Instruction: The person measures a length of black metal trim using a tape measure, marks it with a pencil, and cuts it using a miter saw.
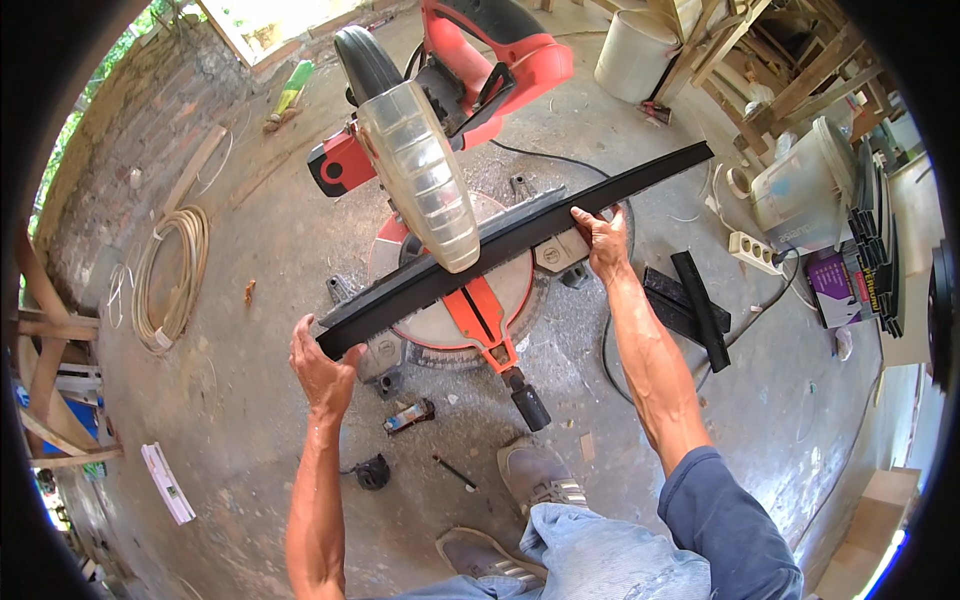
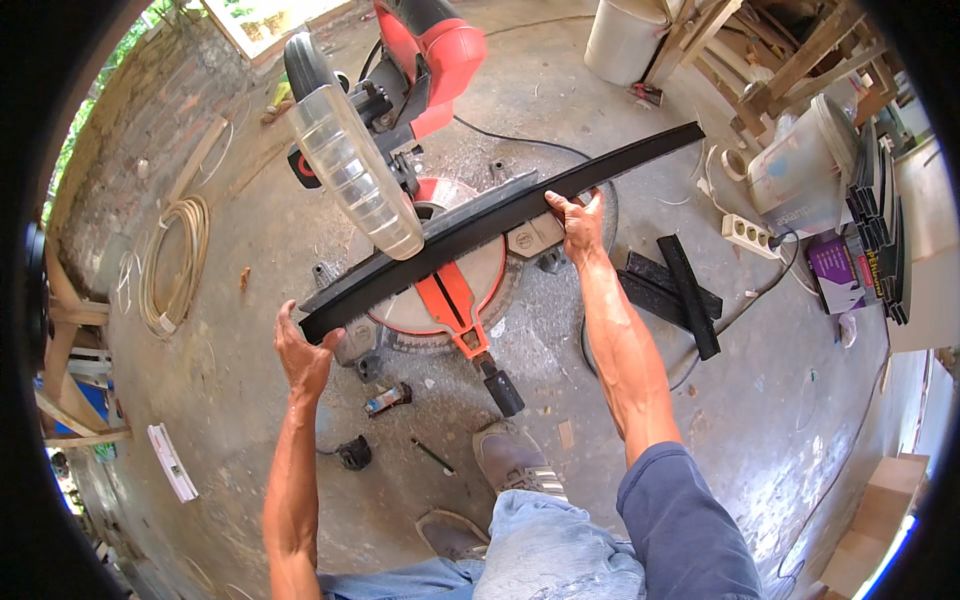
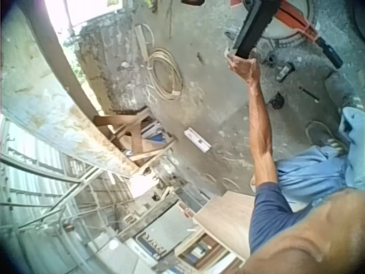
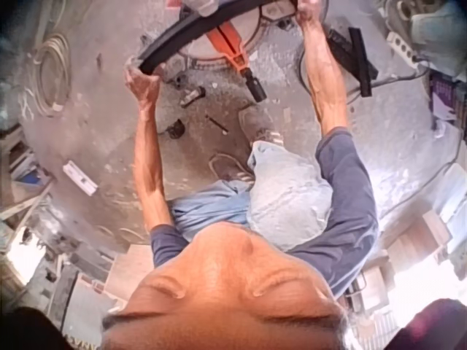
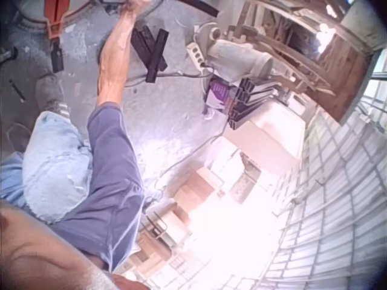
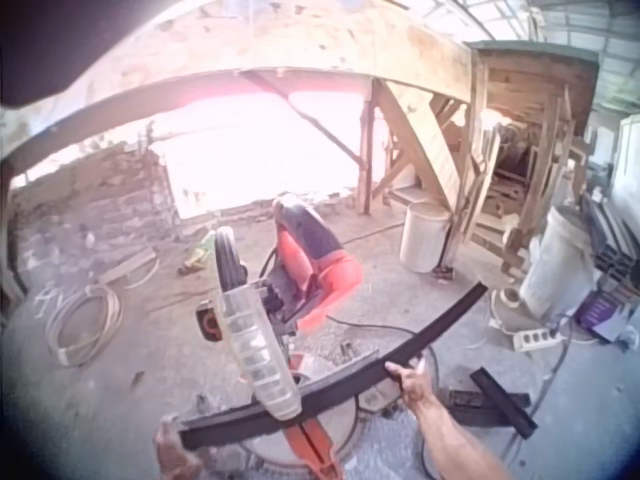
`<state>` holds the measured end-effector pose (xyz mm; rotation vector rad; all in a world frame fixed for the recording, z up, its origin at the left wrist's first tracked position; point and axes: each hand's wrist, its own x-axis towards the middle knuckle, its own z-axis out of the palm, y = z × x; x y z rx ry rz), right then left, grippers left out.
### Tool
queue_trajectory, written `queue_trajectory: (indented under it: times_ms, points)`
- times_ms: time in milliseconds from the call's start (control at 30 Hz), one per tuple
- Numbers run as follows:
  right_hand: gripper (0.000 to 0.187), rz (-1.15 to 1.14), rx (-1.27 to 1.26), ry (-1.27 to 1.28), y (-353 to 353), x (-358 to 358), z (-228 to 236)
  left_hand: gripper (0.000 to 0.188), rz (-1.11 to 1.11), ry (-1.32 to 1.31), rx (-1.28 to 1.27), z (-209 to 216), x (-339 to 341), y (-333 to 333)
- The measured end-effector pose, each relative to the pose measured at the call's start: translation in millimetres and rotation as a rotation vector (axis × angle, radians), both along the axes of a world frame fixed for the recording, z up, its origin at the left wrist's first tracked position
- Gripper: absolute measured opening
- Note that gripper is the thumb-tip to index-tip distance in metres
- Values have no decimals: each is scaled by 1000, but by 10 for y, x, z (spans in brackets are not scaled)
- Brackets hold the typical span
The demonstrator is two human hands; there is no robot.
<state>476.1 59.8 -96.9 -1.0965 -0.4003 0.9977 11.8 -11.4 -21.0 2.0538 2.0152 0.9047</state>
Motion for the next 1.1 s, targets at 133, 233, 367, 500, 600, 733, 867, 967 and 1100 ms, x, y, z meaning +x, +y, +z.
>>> queue_trajectory:
  times_ms: [133, 233, 367, 500, 600, 733, 867, 967, 1100]
  points:
    - [83, -32, 1, 17, 9, -18, -6, 62, -108, 97, 124, 132, 307, -44]
    - [82, -30, 24, 22, -9, -32, -2, 56, -339, 185, 35, 160, 608, 54]
    - [79, -17, 44, 40, -12, -44, -7, 46, -402, 314, -8, -75, 761, 205]
    - [78, -10, 13, 44, -41, -72, 32, 42, -345, 300, 10, -126, 784, 233]
    - [80, 27, -17, -30, -69, -56, 53, 39, -337, 292, 41, -158, 816, 212]
    - [71, -333, -437, -982, -23, 178, 382, 38, -313, 328, -56, -87, 924, 201]
    - [40, -374, 200, -680, 69, -264, 2289, 37, -286, 383, -85, -88, 856, 177]
    - [42, 187, 512, -947, 401, -630, 3212, 38, -303, 404, -80, -124, 867, 194]
    - [46, 583, -77, -1497, 866, -1140, 3797, 35, -345, 381, -20, -101, 901, 219]
